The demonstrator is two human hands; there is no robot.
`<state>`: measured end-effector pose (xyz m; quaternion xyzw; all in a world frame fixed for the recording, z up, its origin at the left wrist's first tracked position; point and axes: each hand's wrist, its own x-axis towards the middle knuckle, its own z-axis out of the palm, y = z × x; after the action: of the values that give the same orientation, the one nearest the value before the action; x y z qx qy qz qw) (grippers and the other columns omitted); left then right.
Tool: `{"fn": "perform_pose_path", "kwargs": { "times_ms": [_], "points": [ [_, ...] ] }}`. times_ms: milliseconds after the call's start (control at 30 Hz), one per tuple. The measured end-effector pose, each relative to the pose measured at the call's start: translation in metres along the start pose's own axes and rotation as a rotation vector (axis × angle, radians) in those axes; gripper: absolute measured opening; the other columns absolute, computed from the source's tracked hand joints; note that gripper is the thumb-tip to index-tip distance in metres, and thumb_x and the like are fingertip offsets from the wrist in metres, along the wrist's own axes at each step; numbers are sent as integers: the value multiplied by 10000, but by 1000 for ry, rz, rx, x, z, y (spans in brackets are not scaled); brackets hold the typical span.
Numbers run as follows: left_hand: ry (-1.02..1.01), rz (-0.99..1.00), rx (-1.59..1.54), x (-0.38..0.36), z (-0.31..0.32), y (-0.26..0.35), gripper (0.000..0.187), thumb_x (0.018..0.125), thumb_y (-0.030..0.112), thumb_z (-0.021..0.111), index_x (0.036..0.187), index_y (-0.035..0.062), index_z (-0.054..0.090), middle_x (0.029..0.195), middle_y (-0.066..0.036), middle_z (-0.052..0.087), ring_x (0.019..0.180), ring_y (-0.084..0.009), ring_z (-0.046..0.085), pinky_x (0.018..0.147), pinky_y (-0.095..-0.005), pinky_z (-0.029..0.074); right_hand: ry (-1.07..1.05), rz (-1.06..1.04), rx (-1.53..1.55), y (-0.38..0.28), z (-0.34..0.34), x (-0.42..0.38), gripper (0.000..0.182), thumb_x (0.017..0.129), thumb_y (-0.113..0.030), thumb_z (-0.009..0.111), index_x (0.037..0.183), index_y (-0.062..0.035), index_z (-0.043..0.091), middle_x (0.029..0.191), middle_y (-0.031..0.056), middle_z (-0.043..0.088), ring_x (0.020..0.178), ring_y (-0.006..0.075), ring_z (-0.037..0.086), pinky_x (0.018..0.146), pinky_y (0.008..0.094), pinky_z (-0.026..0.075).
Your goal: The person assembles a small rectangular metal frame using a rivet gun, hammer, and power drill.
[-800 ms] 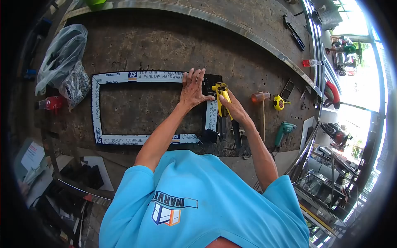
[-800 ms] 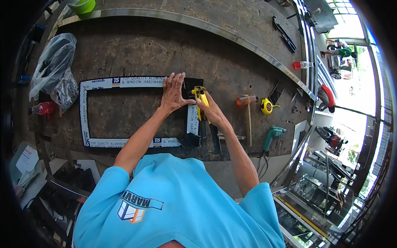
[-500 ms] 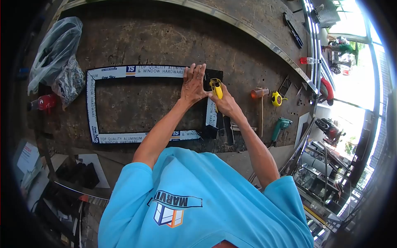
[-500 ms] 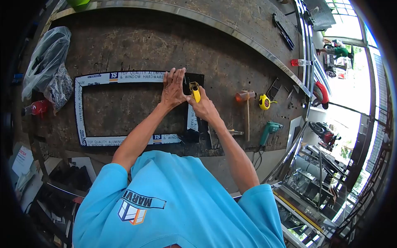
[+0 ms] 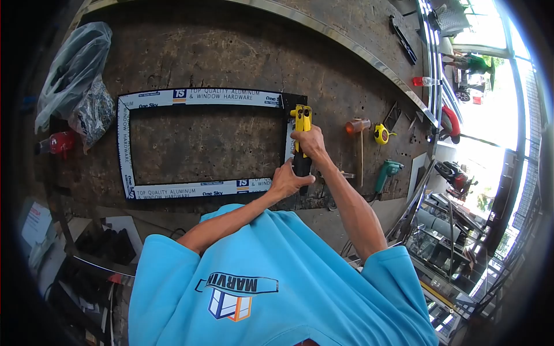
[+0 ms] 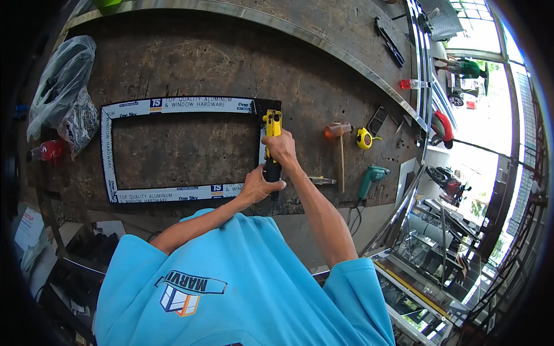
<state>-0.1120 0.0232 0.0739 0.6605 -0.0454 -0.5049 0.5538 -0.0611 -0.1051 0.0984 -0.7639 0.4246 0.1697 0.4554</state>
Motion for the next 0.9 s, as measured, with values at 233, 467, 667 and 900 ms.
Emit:
{"fn": "perform_pose_path", "kwargs": {
  "times_ms": [233,467,667,900],
  "points": [
    [-13,93,-301,7,6,-36,596,750,485,729,1044,-13,588,871,-94,652,776,-172,644,709,-330,510,48,-87,-42,7,2,-6,337,719,-203,644,942,47,608,711,197,655,603,292,675,577,369,538],
    [-121,43,-686,15,18,-36,457,937,449,539,1109,27,562,946,-37,632,966,-145,615,845,-334,512,-250,-117,-574,-16,-43,1,577,790,-251,598,1260,27,412,1103,291,608,1051,406,604,859,431,485],
    [-94,256,-792,3,41,-15,574,873,401,671,1229,12,444,1058,-65,584,957,-151,588,844,-298,476,-139,-211,-182,20,-16,-3,735,653,-311,775,1239,22,480,1172,269,588,1055,385,592,894,422,475],
    [32,82,-141,30,26,-32,885,550,324,866,1241,-10,427,1104,-114,586,997,-226,590,880,-341,467,-113,-142,-63,31,-5,1,709,658,-245,736,1296,-40,504,1166,223,613,1057,368,599,902,423,476]
  ]
}}
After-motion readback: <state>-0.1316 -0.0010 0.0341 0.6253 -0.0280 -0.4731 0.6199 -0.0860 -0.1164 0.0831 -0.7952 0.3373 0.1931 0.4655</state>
